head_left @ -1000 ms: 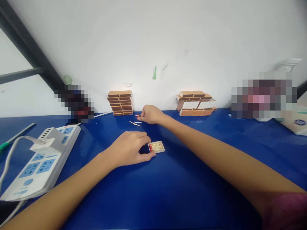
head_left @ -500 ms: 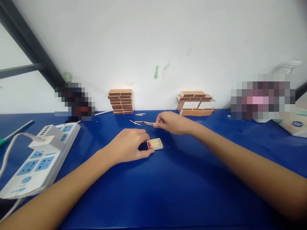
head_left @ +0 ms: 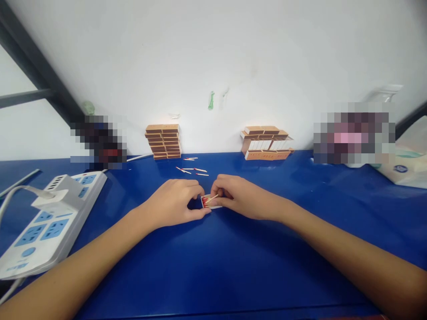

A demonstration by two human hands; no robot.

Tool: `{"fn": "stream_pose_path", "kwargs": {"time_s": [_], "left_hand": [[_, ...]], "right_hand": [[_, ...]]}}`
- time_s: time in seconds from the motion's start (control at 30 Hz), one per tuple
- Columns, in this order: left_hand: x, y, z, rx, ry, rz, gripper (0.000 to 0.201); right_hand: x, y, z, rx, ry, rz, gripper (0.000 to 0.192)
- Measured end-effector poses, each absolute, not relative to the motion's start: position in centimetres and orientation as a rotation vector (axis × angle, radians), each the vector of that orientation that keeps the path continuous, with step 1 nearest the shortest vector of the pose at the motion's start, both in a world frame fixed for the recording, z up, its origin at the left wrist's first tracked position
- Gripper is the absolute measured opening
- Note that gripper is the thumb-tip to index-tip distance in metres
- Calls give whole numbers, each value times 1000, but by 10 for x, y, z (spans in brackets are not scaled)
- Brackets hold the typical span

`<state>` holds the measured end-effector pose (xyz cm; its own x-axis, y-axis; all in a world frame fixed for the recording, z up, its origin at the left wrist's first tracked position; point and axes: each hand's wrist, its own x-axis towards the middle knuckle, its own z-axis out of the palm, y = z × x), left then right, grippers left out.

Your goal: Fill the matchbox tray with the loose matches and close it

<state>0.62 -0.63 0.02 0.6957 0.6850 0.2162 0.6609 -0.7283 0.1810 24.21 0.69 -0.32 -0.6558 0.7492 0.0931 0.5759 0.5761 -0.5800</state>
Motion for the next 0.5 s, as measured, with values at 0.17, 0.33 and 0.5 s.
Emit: {"fn": "stream_pose_path", "kwargs": {"time_s": [0.17,0.33,0.5], "left_hand": [[6,-7,0,2839,1120,395,27],[6,-5,-2,2857,1127,400,29],[6,-5,-2,2853,1136,389,30]], "right_hand": [[247,8,-2,-1093,-2495,715,5],[244,6,-2,-1046,-2472,669,10],[240,4,-3,-1016,-2438,678,9]]}}
